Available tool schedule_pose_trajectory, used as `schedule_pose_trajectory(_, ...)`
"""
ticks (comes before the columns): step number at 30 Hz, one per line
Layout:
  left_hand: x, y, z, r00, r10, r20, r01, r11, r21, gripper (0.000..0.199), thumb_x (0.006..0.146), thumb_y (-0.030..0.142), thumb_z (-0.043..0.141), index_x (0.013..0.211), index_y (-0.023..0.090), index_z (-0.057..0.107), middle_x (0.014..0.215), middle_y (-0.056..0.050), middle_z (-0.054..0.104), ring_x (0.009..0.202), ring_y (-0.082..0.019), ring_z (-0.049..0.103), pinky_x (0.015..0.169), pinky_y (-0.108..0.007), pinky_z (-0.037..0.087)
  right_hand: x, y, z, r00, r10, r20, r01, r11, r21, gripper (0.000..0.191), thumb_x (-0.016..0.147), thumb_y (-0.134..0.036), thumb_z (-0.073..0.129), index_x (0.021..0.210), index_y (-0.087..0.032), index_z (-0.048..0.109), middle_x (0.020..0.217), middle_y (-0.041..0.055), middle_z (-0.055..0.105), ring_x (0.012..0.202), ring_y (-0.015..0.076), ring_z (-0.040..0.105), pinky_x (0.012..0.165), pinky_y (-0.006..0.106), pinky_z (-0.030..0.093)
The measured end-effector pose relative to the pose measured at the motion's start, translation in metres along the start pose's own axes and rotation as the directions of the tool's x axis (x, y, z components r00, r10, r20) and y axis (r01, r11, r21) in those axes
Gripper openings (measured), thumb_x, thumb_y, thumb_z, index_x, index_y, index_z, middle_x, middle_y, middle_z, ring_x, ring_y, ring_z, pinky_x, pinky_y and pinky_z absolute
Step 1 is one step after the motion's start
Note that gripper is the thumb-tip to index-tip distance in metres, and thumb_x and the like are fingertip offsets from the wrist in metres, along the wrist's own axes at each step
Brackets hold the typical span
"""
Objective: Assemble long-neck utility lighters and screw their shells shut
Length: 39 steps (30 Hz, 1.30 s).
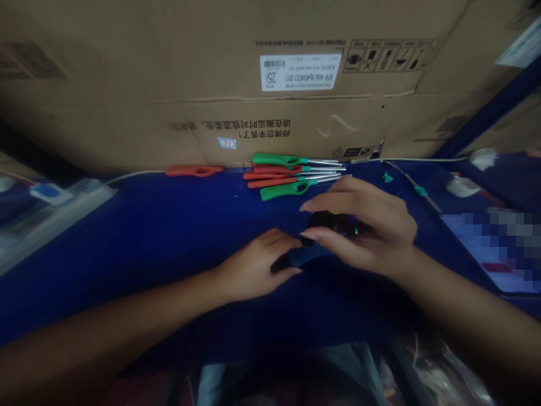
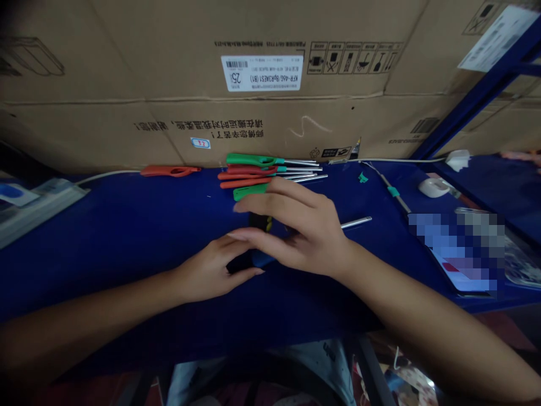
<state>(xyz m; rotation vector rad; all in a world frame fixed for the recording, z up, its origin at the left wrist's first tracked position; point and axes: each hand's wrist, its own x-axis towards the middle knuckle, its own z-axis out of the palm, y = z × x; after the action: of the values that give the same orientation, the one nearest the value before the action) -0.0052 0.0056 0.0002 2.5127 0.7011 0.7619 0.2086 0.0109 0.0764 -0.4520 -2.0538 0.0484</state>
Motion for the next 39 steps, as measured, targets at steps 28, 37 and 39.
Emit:
schedule_pose_trajectory(28,0.0,0.002,-0.001,0.999,-0.042,0.005,0.042,0.999,0.001,0.032,0.092,0.028,0.066,0.121,0.016,0.06,0.115,-0.011,0.067,0.112,-0.024,0.063,0.103,-0.042,0.053,0.0,-0.001,-0.005,0.986,0.045,0.162,-0.047,0.999,0.009,0.036,0.1,-0.016,0.046,0.134,-0.018,0.058,0.121,0.0088,0.069,0.11,0.0188,0.066,0.093,0.033,0.056)
schedule_pose_trajectory(37,0.0,0.003,0.0,0.999,-0.051,-0.009,0.051,0.998,0.024,0.032,0.09,0.028,0.069,0.119,0.017,0.061,0.111,-0.01,0.068,0.107,-0.024,0.065,0.097,-0.041,0.056,0.004,0.0,-0.008,0.998,0.014,0.069,-0.014,1.0,-0.01,0.028,0.089,-0.026,0.071,0.116,-0.022,0.07,0.1,0.0055,0.072,0.094,0.019,0.069,0.085,0.032,0.059)
schedule_pose_trajectory(39,0.0,0.003,0.0,0.998,-0.06,-0.002,0.06,0.998,0.013,0.033,0.09,0.027,0.068,0.121,0.018,0.061,0.114,-0.01,0.068,0.11,-0.024,0.064,0.1,-0.042,0.054,0.005,0.001,-0.009,0.993,0.033,0.112,-0.034,0.999,0.008,0.03,0.095,-0.024,0.062,0.124,-0.022,0.067,0.111,0.0077,0.071,0.106,0.0209,0.067,0.093,0.036,0.057)
